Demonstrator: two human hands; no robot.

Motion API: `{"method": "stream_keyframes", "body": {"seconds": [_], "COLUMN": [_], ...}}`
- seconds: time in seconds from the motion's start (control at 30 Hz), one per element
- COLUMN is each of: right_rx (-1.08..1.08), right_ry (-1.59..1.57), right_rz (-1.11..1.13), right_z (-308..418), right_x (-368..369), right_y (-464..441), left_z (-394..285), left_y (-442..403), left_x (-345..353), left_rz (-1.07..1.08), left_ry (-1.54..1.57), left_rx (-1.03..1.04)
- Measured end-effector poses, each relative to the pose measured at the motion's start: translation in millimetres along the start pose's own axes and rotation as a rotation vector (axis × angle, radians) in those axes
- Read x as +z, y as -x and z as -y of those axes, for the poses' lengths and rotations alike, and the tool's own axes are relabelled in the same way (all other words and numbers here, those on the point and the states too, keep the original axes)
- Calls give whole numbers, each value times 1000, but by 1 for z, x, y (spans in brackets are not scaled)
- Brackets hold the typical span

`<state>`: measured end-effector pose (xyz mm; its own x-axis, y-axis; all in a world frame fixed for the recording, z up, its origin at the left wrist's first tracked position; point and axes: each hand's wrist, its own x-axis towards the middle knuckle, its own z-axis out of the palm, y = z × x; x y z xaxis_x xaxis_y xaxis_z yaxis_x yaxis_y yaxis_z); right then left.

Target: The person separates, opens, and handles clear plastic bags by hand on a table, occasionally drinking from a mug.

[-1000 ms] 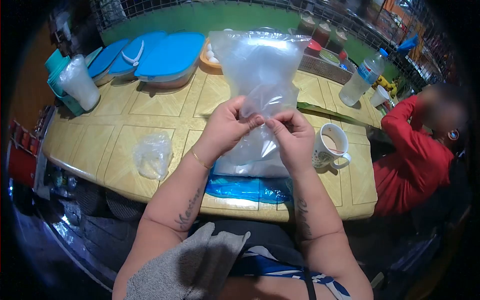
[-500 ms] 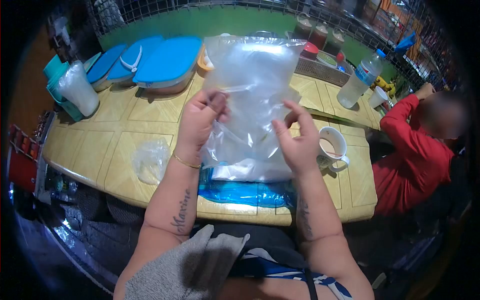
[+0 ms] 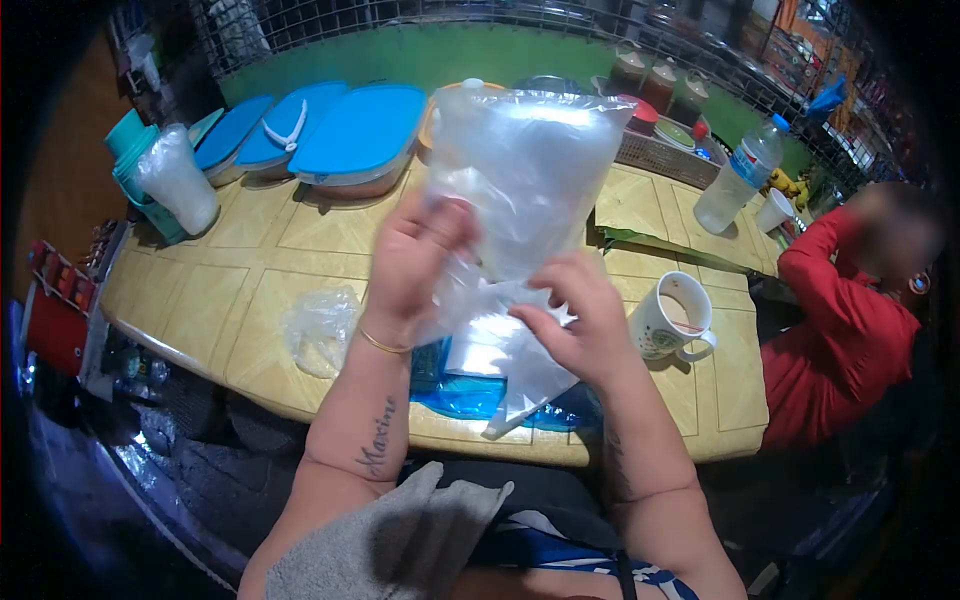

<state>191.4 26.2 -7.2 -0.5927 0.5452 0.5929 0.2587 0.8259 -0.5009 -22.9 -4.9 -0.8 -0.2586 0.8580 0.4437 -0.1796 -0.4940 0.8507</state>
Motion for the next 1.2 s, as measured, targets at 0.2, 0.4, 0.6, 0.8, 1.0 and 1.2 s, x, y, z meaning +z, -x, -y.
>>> {"method": "stream_keyframes", "body": {"seconds": [0.2, 0.4, 0.6, 0.8, 1.0, 1.2], "right_rx": [-357, -31, 183, 370, 424, 274], "right_ry": [-160, 87, -60, -42, -108, -58], "right_rz": [-320, -116, -700, -883, -829, -836], "right_z": [8, 12, -36, -53, -70, -62], "right_x": [-5, -12, -25, -46, -42, -23], "right_y": [-1, 0, 20, 12, 13, 14], "left_z": [2, -4, -7, -3, 2, -4], "left_y": [12, 14, 18, -1, -9, -2], "left_x": [26, 22, 6, -1, -7, 2], "left_rz": [687, 657, 497, 249, 212, -40], "left_ry": [-590, -570, -994, -411, 202, 18], "left_rx": [205, 108, 257, 102, -170, -376]}}
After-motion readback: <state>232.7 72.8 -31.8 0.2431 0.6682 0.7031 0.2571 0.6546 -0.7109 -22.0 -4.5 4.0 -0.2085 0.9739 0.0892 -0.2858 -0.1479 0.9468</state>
